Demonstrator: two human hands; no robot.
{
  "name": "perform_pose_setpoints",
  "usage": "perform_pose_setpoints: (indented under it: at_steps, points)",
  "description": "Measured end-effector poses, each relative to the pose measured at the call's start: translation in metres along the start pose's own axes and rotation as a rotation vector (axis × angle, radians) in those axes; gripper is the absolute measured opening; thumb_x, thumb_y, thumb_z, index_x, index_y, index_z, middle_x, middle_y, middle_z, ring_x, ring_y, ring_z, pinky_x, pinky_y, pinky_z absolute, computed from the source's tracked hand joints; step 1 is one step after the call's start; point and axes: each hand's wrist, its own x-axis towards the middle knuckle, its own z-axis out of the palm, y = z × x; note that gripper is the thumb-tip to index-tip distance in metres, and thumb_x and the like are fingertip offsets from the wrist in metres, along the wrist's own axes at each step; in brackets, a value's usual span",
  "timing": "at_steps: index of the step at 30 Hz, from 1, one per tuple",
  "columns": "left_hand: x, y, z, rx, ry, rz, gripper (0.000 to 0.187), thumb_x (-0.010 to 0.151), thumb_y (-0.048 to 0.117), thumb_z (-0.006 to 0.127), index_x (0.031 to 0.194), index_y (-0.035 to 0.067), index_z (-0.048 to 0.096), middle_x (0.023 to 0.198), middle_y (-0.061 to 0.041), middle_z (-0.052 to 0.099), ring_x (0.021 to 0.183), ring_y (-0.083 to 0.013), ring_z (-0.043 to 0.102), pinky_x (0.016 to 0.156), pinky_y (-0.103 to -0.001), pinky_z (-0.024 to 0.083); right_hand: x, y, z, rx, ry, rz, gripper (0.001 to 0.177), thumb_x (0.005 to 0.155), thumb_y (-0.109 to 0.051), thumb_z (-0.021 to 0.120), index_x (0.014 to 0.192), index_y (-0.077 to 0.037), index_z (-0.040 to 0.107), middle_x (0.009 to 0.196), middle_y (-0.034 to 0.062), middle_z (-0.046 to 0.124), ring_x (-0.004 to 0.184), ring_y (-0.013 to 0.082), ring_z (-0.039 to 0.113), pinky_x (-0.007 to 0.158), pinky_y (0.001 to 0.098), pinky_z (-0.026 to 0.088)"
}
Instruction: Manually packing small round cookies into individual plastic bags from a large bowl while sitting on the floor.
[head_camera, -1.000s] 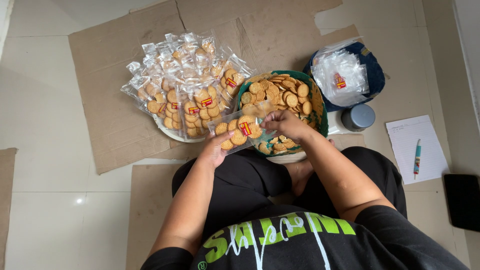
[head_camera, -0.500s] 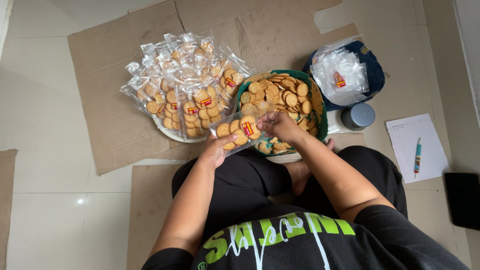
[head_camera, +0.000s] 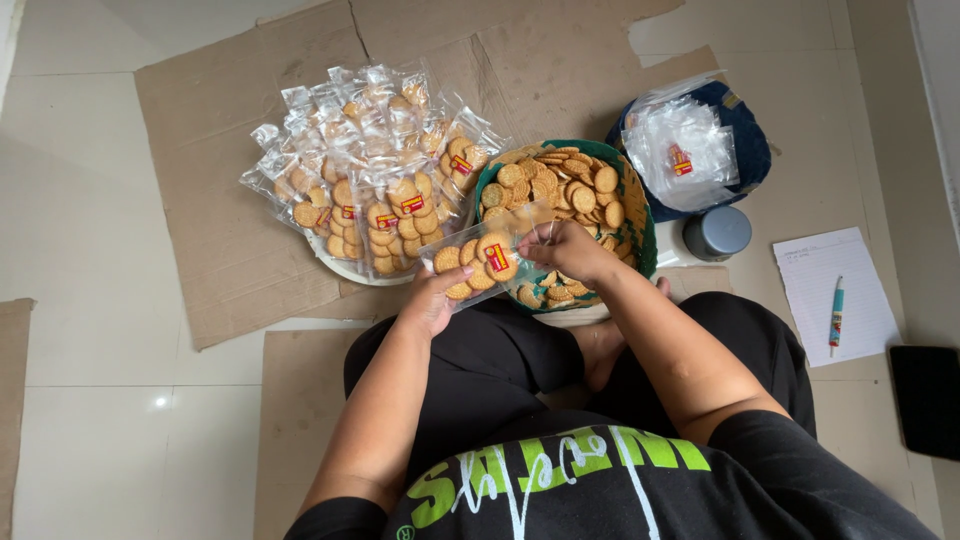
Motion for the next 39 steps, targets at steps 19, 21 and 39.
perform_pose_setpoints:
  at_steps: [19,21,39]
  points:
    - [0.013,0.004,-0.017,-0.230,0.090,-0.060,0.034,0.079,0.022,0.082,0.109,0.014,0.070,0.105,-0.003,0.075,0.093,-0.0211,0.073,0.074,-0.034,0.064,0.037,0.064,-0.131,-0.764,0.419,0.115,0.026,0.087,-0.046,0.073,0.104,-0.027,0.080,0.090,0.0035,0.075,0.094,0.0319,0.072,0.081,0.0425,0.057]
    - [0.019,0.001,-0.021,-0.233,0.098,-0.064,0.033,0.078,0.022,0.082,0.108,0.014,0.070,0.104,-0.004,0.075,0.093,-0.0215,0.074,0.073,-0.035,0.063,0.039,0.075,-0.135,-0.883,0.413,0.146,0.026,0.087,-0.045,0.071,0.103,-0.026,0.080,0.092,0.0074,0.076,0.095,0.0346,0.072,0.083,0.0441,0.057]
    - [0.029,-0.010,-0.029,-0.199,0.092,-0.058,0.034,0.074,0.015,0.086,0.105,0.012,0.072,0.100,-0.008,0.076,0.088,-0.0255,0.075,0.069,-0.037,0.063,0.043,0.075,-0.088,-1.392,0.256,0.068,0.047,0.101,-0.040,0.054,0.147,-0.037,0.054,0.157,0.0014,0.039,0.146,0.0301,0.036,0.105,0.0467,0.052]
